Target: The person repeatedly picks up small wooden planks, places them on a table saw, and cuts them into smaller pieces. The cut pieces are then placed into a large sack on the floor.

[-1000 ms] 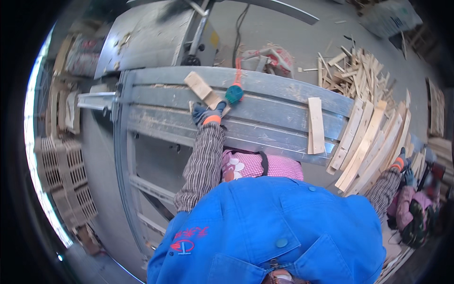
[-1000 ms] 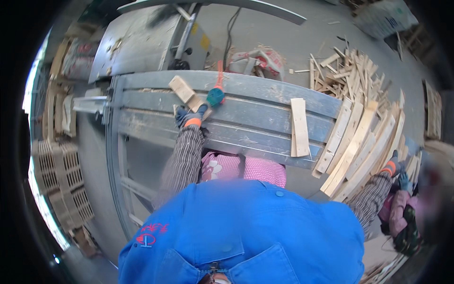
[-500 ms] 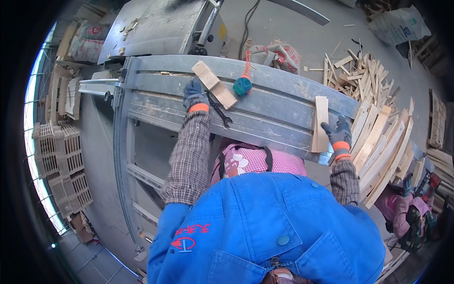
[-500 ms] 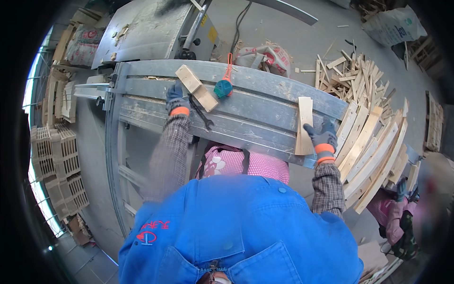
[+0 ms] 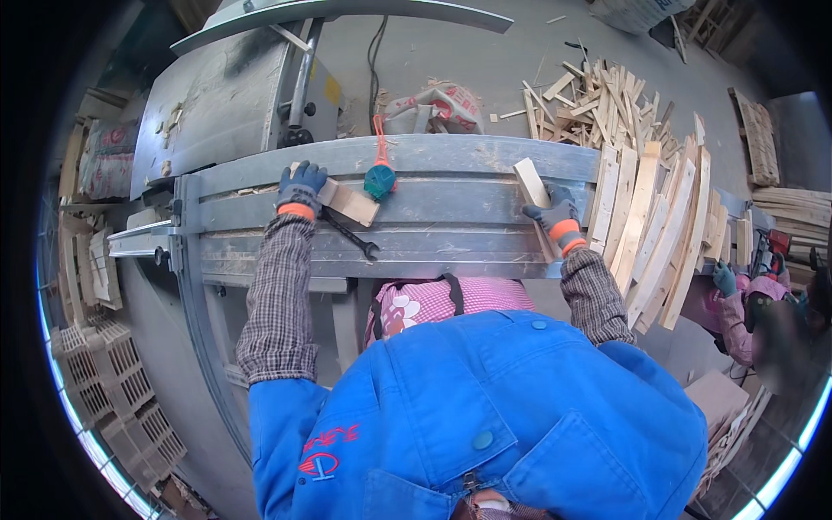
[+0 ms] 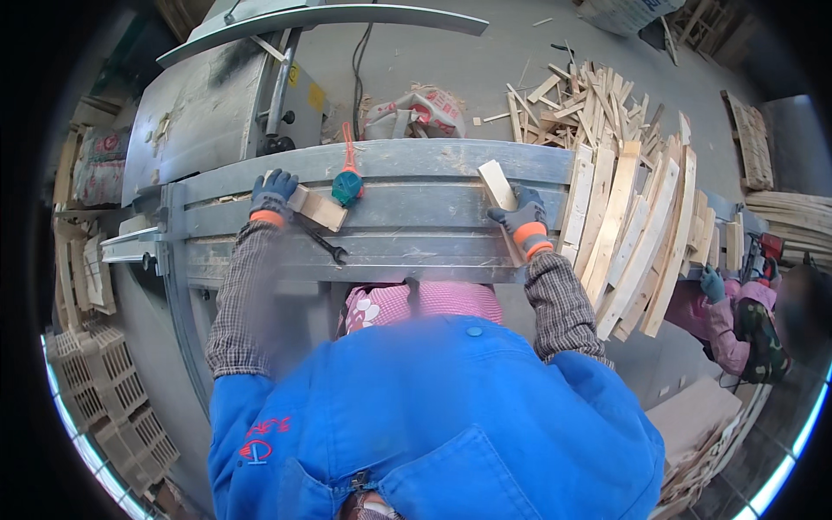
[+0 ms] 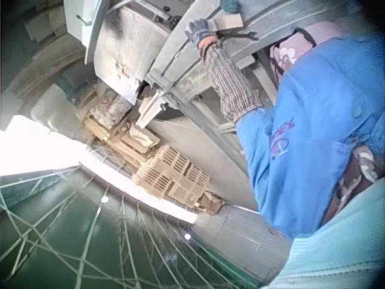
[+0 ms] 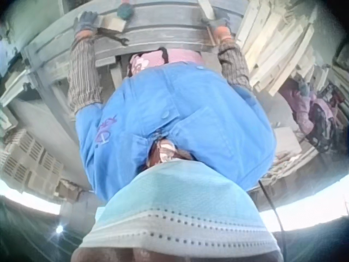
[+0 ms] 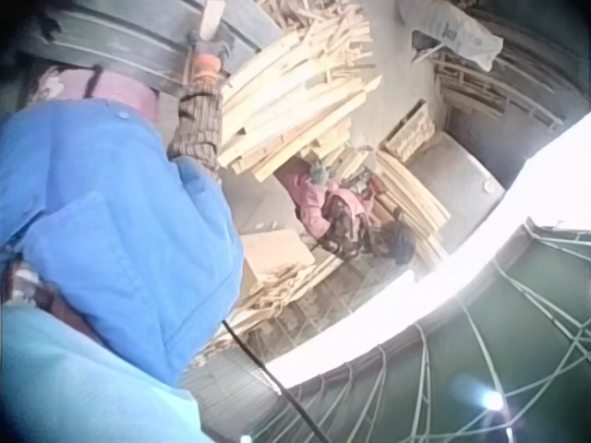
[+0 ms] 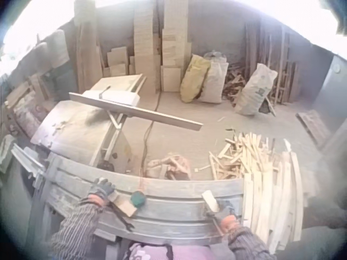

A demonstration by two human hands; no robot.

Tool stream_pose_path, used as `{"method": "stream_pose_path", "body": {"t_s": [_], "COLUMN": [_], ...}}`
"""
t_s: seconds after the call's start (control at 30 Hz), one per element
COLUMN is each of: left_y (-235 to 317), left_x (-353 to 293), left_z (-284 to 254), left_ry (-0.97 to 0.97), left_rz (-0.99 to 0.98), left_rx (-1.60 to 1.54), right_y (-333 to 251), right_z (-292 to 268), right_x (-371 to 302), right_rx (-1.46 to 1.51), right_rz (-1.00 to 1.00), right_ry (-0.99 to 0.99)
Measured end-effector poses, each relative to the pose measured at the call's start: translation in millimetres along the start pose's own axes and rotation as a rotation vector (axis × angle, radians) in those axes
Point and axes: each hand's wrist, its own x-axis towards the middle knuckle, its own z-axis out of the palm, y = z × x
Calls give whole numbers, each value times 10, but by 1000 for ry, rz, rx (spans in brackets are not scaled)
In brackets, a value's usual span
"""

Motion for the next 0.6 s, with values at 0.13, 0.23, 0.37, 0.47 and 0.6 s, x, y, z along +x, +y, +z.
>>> {"method": "stream_pose_path", "body": {"t_s": [0.13,0.23,0.37,0.47,0.6], "left_y": [-59,-85,271,822,1442], "left_x": [-269,-415,-455,-425,-442], "left_z": [-230,-293,-440,-677,-824], "left_ry": [61,241,295,352,329], "left_rz": [49,85,79,239,269], "left_rx": [-141,-320,-640,-761,-654], "right_y": [44,-90,-399,-344,-594], "right_z": [-53,-162,-351,-335,-442], "right_x": [-26,-83,-141,-15,-86], "right_rx": [937,1145,1365,1205,524], "right_rz": [56,153,112,-75,-353], "right_ry": [-346,-457,-545,-580,-360]}}
